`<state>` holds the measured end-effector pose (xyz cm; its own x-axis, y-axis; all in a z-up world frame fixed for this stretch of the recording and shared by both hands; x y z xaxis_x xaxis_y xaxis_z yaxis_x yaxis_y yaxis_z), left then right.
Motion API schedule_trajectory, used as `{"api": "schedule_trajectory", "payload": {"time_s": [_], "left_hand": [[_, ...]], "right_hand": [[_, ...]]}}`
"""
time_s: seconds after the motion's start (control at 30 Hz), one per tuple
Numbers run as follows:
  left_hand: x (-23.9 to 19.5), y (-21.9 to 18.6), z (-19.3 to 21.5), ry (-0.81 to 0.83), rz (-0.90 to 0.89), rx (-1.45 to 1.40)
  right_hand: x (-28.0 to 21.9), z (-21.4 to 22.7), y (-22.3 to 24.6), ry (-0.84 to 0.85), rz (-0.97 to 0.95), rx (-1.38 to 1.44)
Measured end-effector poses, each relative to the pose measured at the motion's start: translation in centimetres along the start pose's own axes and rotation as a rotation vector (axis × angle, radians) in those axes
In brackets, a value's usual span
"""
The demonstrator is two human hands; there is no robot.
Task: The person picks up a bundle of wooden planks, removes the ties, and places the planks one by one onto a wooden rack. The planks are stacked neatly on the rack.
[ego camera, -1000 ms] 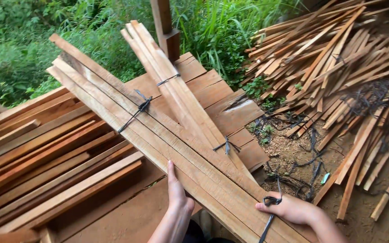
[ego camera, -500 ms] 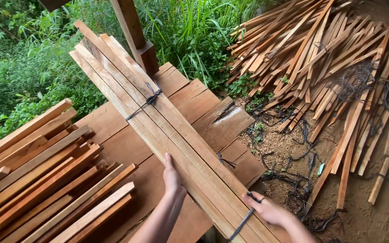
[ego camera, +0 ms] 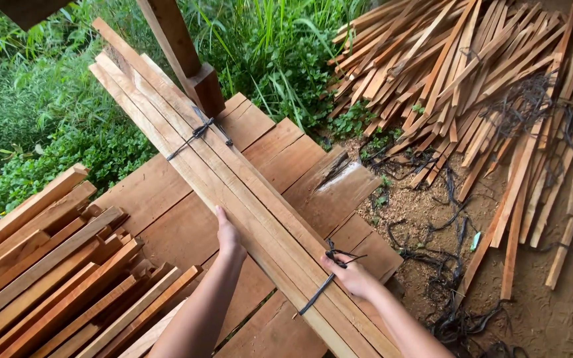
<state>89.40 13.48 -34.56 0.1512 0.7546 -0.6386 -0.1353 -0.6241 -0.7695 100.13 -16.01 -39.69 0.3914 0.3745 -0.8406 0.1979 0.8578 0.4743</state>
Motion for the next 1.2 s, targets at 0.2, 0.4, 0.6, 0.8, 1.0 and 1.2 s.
{"api": "schedule_trajectory", "payload": {"time_s": [0.2, 0.4, 0.6, 0.8, 1.0, 1.2], "left_hand": [[4.2, 3.1, -0.2, -0.008, -0.041, 0.21], [3.6, 1.3, 0.6, 0.123, -0.084, 0.627], [-0.4, 1.7, 1.3, 0.114, -0.174, 0.553], [-1.3, 6.1, 0.3, 0.081, -0.17, 0.166], [-2.7, 5.3, 0.1, -0.074, -0.083, -0.101], [-2.4, 5.1, 0.0, -0.151, -0.039, -0.199]], "right_hand": [[2.3, -0.3, -1.1, -0.001, -0.032, -0.025], [3.9, -0.9, -2.0, 0.041, -0.045, 0.018], [3.5, -1.0, -1.7, 0.017, -0.081, 0.024], [2.7, -1.0, -1.2, -0.019, -0.084, -0.032], [4.0, -1.2, -2.2, -0.023, -0.037, -0.048], [2.4, 0.0, -0.7, 0.014, 0.001, -0.043]]}}
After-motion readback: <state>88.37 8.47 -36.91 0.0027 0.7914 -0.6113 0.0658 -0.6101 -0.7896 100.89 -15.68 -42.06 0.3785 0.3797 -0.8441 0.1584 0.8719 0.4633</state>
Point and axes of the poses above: each hand's wrist, its own x-axis towards the middle knuckle, its own z-axis out of the back of the hand, y = z × x, the point moved 3 cm from there along x, towards the middle knuckle, and after that the axes turned 10 degrees about -z, right-handed, at the moved point
